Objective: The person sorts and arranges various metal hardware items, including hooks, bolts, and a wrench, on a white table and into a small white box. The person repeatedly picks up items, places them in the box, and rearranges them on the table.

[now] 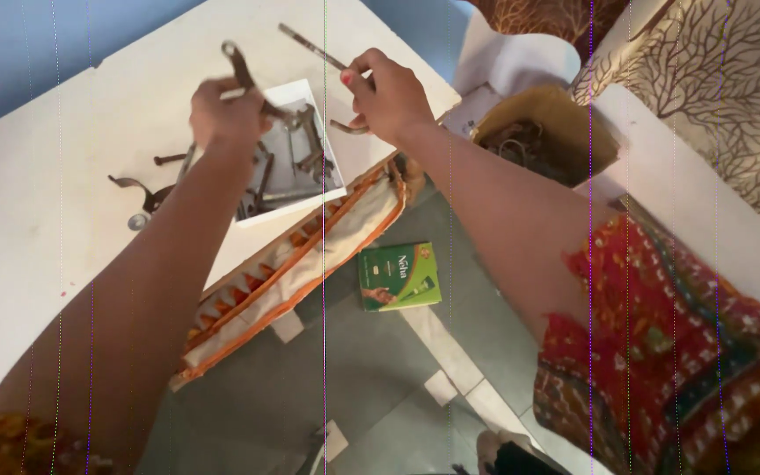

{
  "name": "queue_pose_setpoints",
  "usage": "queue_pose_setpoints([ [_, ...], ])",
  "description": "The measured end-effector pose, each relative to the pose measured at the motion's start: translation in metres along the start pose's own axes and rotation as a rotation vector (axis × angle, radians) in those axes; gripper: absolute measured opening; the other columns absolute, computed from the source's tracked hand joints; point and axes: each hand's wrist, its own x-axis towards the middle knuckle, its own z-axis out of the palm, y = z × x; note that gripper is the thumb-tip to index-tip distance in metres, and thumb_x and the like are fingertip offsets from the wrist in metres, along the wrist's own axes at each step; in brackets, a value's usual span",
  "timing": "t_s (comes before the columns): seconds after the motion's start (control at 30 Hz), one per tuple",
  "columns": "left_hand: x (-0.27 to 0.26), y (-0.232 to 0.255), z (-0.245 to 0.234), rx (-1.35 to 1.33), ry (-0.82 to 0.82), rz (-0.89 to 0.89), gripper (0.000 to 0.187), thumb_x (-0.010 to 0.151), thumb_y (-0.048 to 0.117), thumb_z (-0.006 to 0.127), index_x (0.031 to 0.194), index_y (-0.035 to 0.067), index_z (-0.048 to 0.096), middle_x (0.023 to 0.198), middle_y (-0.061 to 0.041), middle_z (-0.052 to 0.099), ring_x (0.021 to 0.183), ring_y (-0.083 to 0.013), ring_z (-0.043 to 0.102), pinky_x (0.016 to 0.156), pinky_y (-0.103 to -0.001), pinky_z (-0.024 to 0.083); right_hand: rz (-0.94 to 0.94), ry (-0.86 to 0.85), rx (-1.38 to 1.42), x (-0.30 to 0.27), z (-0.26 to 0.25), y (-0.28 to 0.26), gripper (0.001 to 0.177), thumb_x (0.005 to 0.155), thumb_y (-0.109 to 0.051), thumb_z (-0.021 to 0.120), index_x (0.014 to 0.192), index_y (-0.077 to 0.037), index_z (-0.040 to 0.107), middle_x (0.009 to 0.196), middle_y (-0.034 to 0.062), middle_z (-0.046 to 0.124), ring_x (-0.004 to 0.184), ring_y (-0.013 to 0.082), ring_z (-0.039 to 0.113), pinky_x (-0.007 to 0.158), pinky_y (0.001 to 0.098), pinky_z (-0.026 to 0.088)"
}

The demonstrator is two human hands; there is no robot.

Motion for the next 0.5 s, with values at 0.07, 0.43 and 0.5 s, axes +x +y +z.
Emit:
queue_pose_setpoints([
  [0.07, 0.003, -0.014, -0.007, 0.125, -0.014, -0.053, 0.029, 0.084, 0.014, 0.079, 0.112, 0.012, 0.075, 0.092, -0.005, 0.080, 0.066, -0.0109, 0.076, 0.060, -0.023, 0.061, 0.067, 0.038, 0.070, 0.005, -0.006, 0.003, 0.026, 0.100, -0.033, 0.062, 0.113, -0.009, 0.061, 0.080, 0.0044, 0.071, 0.062, 0.0135, 0.076, 0.052, 0.0306, 0.063],
  [0.43, 0.022, -0.064, 0.015, 0.705, -0.054, 0.276, 0.021, 0.078, 0.016, 0.078, 0.096, 0.024, 0.083, 0.095, -0.008, 0.078, 0.087, -0.0264, 0.074, 0.080, -0.039, 0.059, 0.229, -0.012, 0.153, 0.004, 0.006, 0.024, 0.025, 0.101, -0.026, 0.059, 0.117, -0.007, 0.061, 0.087, 0.0062, 0.075, 0.069, 0.0162, 0.080, 0.060, 0.0326, 0.066],
  [0.5, 0.026, -0.072, 0.021, 0.765, -0.069, 0.332, 0.019, 0.081, 0.015, 0.074, 0.096, 0.023, 0.083, 0.096, -0.009, 0.078, 0.090, -0.0279, 0.074, 0.082, -0.039, 0.058, 0.232, -0.046, 0.180, 0.001, 0.013, 0.024, 0.025, 0.101, -0.025, 0.059, 0.118, -0.006, 0.061, 0.088, 0.0066, 0.075, 0.070, 0.0174, 0.079, 0.060, 0.0343, 0.068],
])
